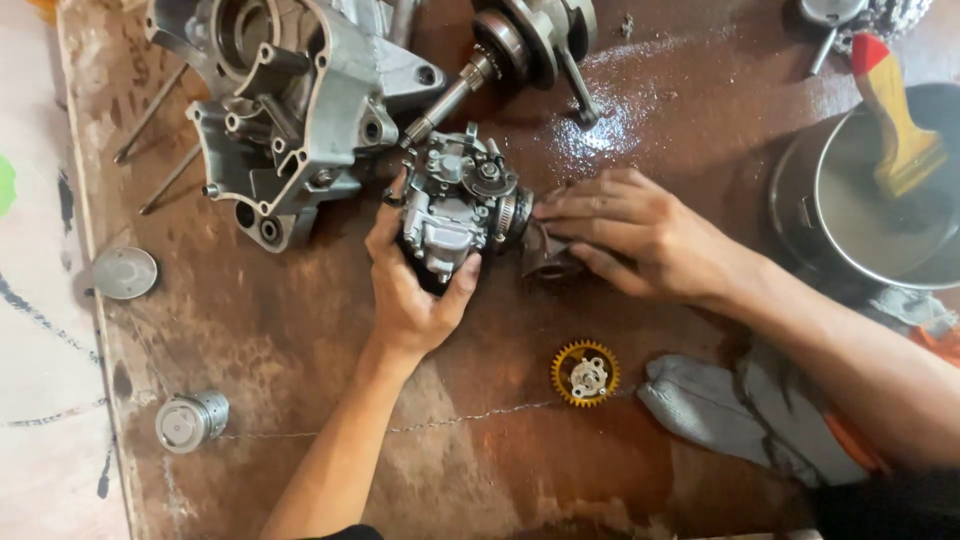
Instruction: The person cleans a disassembled engine component, likely a cylinder head, using a cloth. They wipe various surfaces of the metal part, rotating it to access different areas. Other engine parts, including a crankshaft and gears, are visible on the workbench.
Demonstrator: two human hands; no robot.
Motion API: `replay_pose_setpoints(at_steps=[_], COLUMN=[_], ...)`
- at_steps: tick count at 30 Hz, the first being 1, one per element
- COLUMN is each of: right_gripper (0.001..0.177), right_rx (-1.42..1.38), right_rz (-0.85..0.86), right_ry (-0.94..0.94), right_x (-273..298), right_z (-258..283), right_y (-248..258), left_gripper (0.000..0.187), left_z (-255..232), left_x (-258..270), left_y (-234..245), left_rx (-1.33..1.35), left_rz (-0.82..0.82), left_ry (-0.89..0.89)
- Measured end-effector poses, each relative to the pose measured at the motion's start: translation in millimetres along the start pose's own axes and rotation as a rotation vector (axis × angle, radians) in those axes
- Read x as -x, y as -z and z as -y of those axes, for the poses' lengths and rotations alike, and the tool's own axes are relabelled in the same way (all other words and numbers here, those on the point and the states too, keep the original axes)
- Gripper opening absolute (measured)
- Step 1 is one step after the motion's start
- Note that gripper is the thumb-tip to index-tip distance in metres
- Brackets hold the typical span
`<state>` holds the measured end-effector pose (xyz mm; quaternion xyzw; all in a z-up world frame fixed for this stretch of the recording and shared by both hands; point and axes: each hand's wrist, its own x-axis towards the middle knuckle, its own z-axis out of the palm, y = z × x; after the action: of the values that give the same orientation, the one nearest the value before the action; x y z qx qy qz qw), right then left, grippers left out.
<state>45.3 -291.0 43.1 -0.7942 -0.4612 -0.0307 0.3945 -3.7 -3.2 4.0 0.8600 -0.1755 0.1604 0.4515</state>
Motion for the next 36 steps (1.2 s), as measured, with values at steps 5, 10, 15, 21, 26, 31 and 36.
replay_pose_setpoints(at_steps=[5,10,15,21,26,31,36], right_gripper=[0.035,0.035,0.044,0.049,0.05,0.052,0.05], right_rx=[0.041,0.05,0.11,0.114,0.125,0.159,0.119], right_rz=[-0.036,-0.02,0.018,0.084,0.104,0.079,0.005], right_ry=[0.088,0.062,0.178,0.107,0.126,0.095,-0.019], right_x=[1,6,-1,-1,-6,-2,7], right_z=[1,-5,8,11,14,16,15], right_y=[3,-5,-2,-5,1,0,-8], left_gripper=[0.073,0.077,0.088,0.087,0.083,0.051,0.04], left_z=[10,4,0,9,-27,-32,-22], left_x=[6,3,-2,3,-21,-26,-19], left_y=[-3,3,7,8,9,3,-4], left_rx=[0.134,0.231,0.186,0.53,0.357,0.397,0.421], left_rz=[-0.073,-0.112,-0.099,-0.083,-0.104,-0.116,-0.127], left_ry=[-0.007,0.064,0.11,0.232,0.372,0.385,0.297])
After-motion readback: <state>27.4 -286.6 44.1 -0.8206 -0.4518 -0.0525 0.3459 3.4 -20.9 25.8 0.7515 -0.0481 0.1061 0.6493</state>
